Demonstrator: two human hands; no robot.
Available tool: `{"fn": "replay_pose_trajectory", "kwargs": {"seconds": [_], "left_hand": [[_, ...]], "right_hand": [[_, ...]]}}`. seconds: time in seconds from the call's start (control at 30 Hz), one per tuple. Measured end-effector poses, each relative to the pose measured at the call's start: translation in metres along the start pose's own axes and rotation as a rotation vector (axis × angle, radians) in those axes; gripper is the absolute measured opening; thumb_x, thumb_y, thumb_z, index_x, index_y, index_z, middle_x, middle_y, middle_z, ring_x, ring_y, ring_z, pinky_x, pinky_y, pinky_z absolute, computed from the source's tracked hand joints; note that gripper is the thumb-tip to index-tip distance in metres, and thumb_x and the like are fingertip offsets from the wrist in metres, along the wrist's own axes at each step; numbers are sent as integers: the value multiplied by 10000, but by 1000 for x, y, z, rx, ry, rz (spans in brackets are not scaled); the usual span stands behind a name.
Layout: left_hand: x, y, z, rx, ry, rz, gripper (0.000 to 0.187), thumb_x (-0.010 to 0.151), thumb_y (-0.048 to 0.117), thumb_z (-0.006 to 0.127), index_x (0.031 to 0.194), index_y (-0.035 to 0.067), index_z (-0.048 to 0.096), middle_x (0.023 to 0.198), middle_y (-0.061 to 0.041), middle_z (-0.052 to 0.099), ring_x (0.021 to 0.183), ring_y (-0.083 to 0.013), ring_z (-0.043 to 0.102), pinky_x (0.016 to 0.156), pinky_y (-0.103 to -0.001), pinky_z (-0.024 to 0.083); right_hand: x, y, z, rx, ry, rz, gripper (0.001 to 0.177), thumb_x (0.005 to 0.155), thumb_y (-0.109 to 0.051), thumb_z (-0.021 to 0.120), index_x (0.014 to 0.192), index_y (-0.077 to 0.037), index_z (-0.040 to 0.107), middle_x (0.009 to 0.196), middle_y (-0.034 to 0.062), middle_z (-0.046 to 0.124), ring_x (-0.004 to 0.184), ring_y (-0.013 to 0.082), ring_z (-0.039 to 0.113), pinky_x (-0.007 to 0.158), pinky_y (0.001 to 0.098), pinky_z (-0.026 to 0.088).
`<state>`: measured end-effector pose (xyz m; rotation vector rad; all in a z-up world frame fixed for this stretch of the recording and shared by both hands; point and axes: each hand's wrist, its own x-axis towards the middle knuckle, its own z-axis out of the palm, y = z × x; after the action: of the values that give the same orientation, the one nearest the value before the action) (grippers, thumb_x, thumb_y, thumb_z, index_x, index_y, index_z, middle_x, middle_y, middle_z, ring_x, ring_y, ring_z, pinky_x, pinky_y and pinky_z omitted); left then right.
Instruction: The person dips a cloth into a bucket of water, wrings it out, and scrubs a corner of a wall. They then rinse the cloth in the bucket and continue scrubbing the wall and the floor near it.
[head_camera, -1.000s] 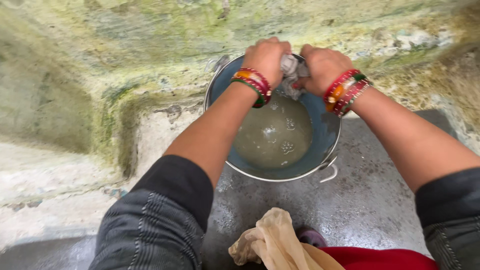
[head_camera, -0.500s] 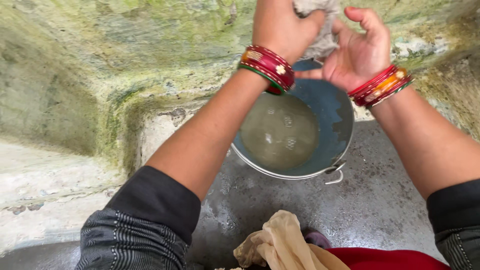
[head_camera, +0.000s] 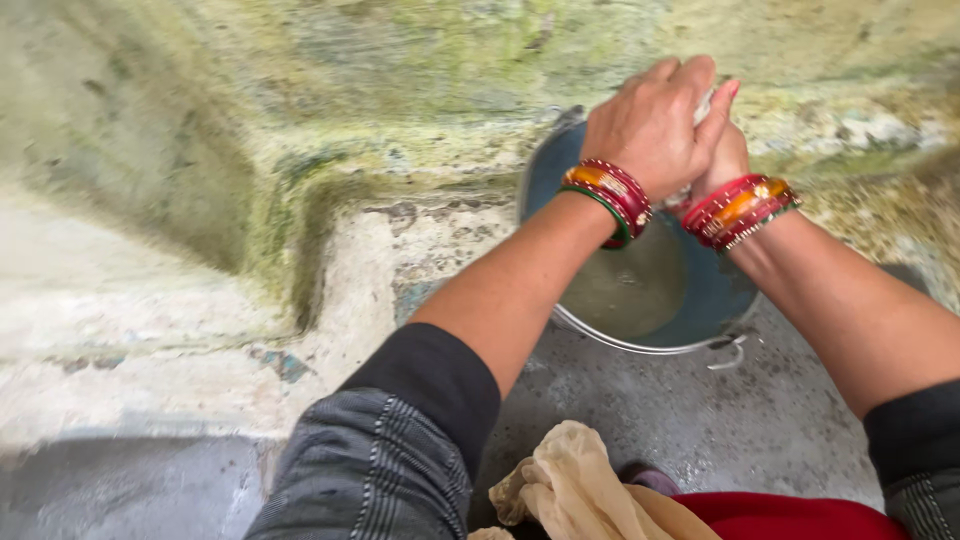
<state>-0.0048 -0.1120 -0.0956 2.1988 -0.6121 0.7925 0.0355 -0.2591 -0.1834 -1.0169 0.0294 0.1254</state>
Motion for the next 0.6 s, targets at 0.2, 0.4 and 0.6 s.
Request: {"fn": "replay_pose_trajectory", "kwargs": {"seconds": [0.2, 0.4, 0.6], "left_hand": [[-38, -38, -29, -71, -7, -173, 376, 1012, 497, 547, 1038, 130, 624, 956, -115, 682, 953, -355, 695, 848, -473, 559], [-101, -105, -119, -181, -190, -151, 579, 926, 444, 690, 1320, 40, 561, 1175, -198, 613, 1080, -376, 625, 929, -457, 522], [-132, -158, -229, 64, -420, -250, 573, 717, 281, 812, 1211, 40, 650, 1029, -182, 662, 995, -359, 659, 922, -444, 540]], "right_hand": [[-7, -7, 46, -484, -23, 268, 290, 1113, -391, 534, 1044, -116, 593, 837, 53, 607, 656, 200, 576, 483, 372, 438], [-19, -34, 142, -910, -348, 167, 203, 1037, -177, 569, 1161, -55, 675, 967, 71, 704, 818, 163, 658, 682, 334, 582], [-31, 11, 252, -1102, -711, -12, 281, 912, -301, 683, 1119, -118, 735, 1123, 55, 674, 992, 184, 713, 785, 380, 649]]}}
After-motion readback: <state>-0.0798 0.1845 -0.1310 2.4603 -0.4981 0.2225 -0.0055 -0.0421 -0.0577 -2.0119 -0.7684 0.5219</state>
